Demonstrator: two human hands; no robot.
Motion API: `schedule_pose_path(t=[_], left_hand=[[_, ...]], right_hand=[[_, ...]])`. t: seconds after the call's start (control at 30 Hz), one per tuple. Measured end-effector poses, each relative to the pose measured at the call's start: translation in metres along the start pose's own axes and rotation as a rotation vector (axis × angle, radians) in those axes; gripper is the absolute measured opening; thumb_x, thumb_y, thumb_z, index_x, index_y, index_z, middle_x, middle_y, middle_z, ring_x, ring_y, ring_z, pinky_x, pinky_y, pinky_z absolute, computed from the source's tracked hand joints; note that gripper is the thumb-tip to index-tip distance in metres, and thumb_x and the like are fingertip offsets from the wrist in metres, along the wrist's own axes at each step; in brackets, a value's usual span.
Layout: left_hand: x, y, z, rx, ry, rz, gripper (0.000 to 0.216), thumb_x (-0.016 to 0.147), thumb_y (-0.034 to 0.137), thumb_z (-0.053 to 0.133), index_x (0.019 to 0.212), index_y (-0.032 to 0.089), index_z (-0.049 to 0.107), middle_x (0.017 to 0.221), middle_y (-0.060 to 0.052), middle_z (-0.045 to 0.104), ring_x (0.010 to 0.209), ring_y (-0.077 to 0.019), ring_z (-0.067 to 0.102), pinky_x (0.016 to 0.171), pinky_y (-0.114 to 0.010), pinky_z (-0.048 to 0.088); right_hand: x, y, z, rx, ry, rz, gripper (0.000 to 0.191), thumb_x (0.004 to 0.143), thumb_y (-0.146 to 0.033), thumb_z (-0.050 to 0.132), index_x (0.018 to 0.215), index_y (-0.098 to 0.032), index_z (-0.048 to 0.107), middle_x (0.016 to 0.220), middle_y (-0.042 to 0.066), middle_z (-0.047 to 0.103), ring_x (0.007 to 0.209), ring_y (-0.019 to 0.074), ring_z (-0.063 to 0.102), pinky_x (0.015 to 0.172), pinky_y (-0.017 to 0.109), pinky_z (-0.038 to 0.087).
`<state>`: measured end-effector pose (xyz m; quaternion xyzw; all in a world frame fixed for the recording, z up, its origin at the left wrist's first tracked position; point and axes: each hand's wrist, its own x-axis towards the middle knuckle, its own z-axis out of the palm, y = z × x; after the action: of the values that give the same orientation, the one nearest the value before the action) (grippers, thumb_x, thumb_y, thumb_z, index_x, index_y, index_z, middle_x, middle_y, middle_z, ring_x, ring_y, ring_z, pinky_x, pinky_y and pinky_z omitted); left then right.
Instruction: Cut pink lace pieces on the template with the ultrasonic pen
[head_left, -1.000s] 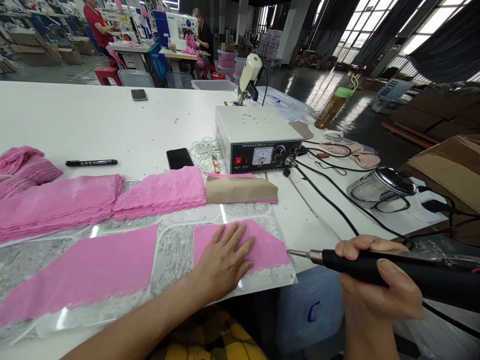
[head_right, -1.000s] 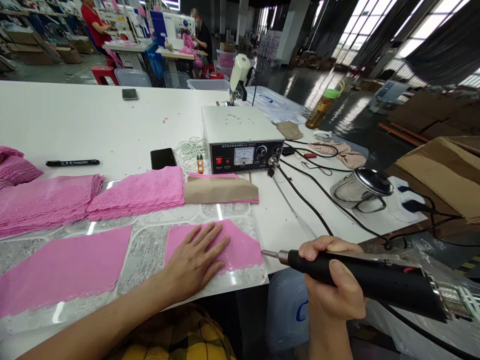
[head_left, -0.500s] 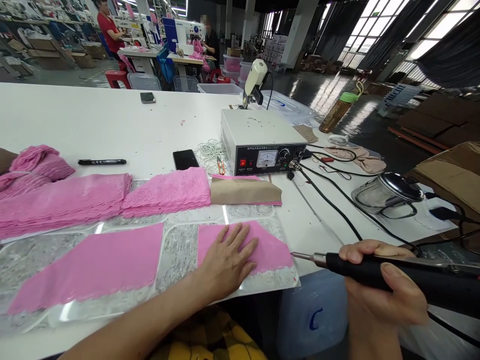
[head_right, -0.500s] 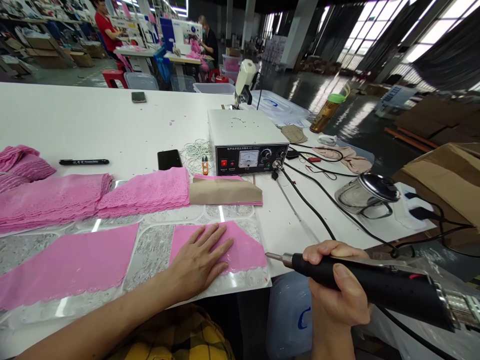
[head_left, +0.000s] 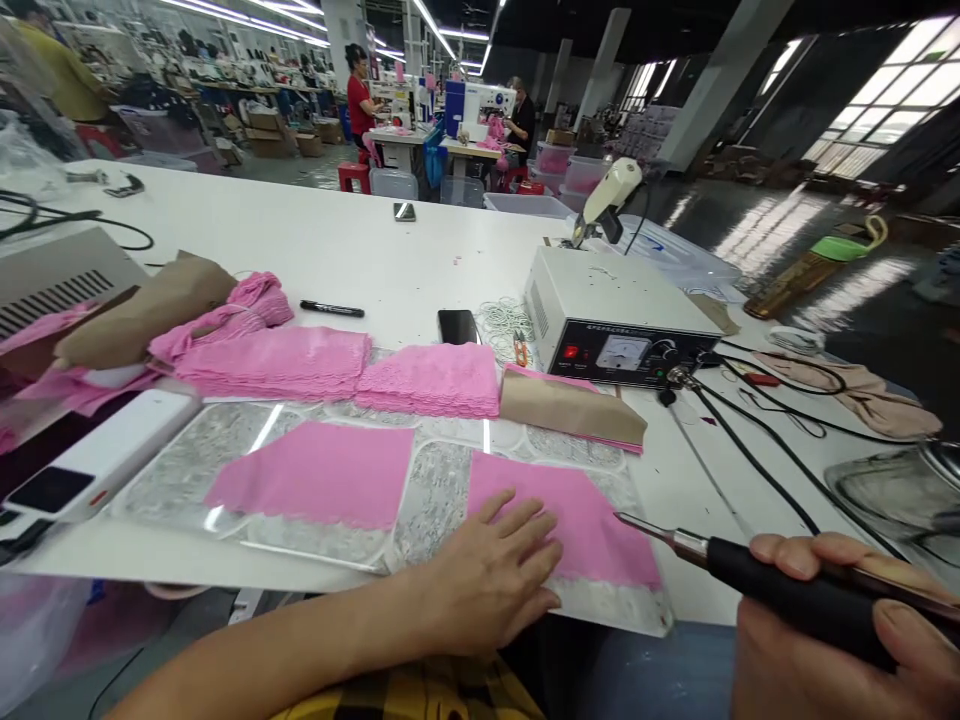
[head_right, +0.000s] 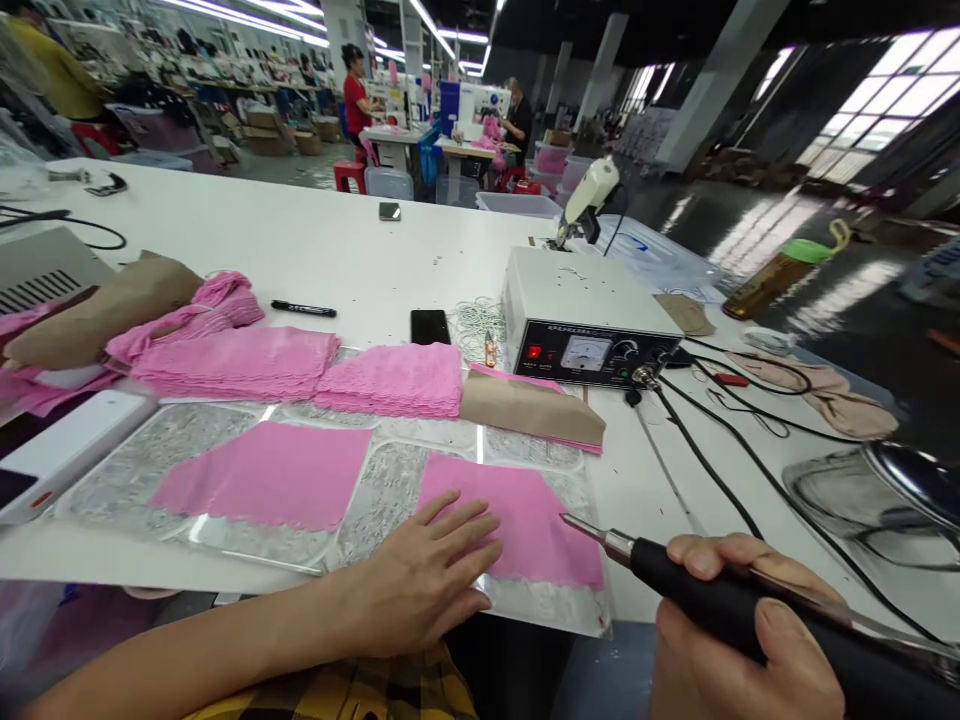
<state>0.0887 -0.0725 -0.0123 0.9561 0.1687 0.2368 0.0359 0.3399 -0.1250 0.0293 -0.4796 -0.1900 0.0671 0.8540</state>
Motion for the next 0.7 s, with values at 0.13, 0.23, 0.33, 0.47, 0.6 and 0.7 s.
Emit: schedule_pose_path(t=[0.13, 0.23, 0.33, 0.47, 0.6, 0.7], left_hand=[[-0.045, -0.013, -0.018, -0.001, 0.074, -0.092, 0.033, 0.101, 0.033, 0.047, 0.124, 0.012, 0.059, 0.129, -0.012, 0.066, 0.127, -0.025, 0.056, 0.112, -0.042, 0.04], [-0.07, -0.017, -0.027, 0.021, 0.064, -0.125, 0.036, 0.102, 0.031, 0.044, 0.129, 0.011, 0.056, 0.134, -0.014, 0.063, 0.13, -0.0251, 0.054, 0.11, -0.041, 0.04], [-0.08, -0.018, -0.026, 0.023, 0.043, -0.121, 0.041, 0.102, 0.038, 0.046, 0.131, 0.011, 0.056, 0.138, -0.012, 0.061, 0.132, -0.0257, 0.053, 0.111, -0.04, 0.039], [-0.081, -0.019, -0.02, 0.004, -0.006, -0.07, 0.046, 0.1, 0.045, 0.048, 0.134, 0.014, 0.056, 0.141, -0.008, 0.059, 0.134, -0.0249, 0.05, 0.115, -0.042, 0.035], [-0.082, -0.021, -0.019, -0.031, -0.023, -0.022, 0.042, 0.101, 0.044, 0.046, 0.13, 0.016, 0.059, 0.135, -0.008, 0.063, 0.133, -0.0238, 0.05, 0.116, -0.042, 0.033], [-0.082, -0.022, -0.019, -0.05, -0.01, -0.022, 0.041, 0.102, 0.044, 0.045, 0.127, 0.016, 0.06, 0.132, -0.008, 0.065, 0.13, -0.023, 0.053, 0.114, -0.041, 0.035]], right_hand=[[-0.018, 0.006, 0.036, 0.001, -0.032, -0.003, 0.014, 0.036, -0.029, 0.04, 0.046, -0.021, 0.046, 0.049, 0.001, 0.042, 0.034, 0.013, 0.037, 0.033, 0.03, 0.032], [-0.037, 0.011, 0.057, 0.013, -0.1, 0.109, 0.015, 0.038, -0.028, 0.042, 0.05, -0.021, 0.047, 0.054, -0.001, 0.045, 0.038, 0.0119, 0.039, 0.035, 0.03, 0.037], [-0.057, 0.019, 0.074, 0.034, -0.185, 0.183, 0.017, 0.043, -0.028, 0.046, 0.058, -0.021, 0.047, 0.059, -0.003, 0.048, 0.043, 0.011, 0.041, 0.041, 0.031, 0.043], [-0.076, 0.029, 0.089, 0.048, -0.355, 0.156, 0.017, 0.052, -0.029, 0.052, 0.067, -0.021, 0.048, 0.066, -0.003, 0.05, 0.048, 0.0112, 0.047, 0.049, 0.033, 0.048], [-0.083, 0.035, 0.092, 0.042, -0.48, 0.118, 0.014, 0.056, -0.029, 0.053, 0.066, -0.02, 0.049, 0.068, -0.002, 0.051, 0.048, 0.0103, 0.047, 0.048, 0.031, 0.046], [-0.085, 0.037, 0.093, 0.033, -0.488, 0.139, 0.014, 0.055, -0.029, 0.052, 0.064, -0.02, 0.048, 0.066, -0.003, 0.05, 0.046, 0.0099, 0.044, 0.046, 0.031, 0.045]])
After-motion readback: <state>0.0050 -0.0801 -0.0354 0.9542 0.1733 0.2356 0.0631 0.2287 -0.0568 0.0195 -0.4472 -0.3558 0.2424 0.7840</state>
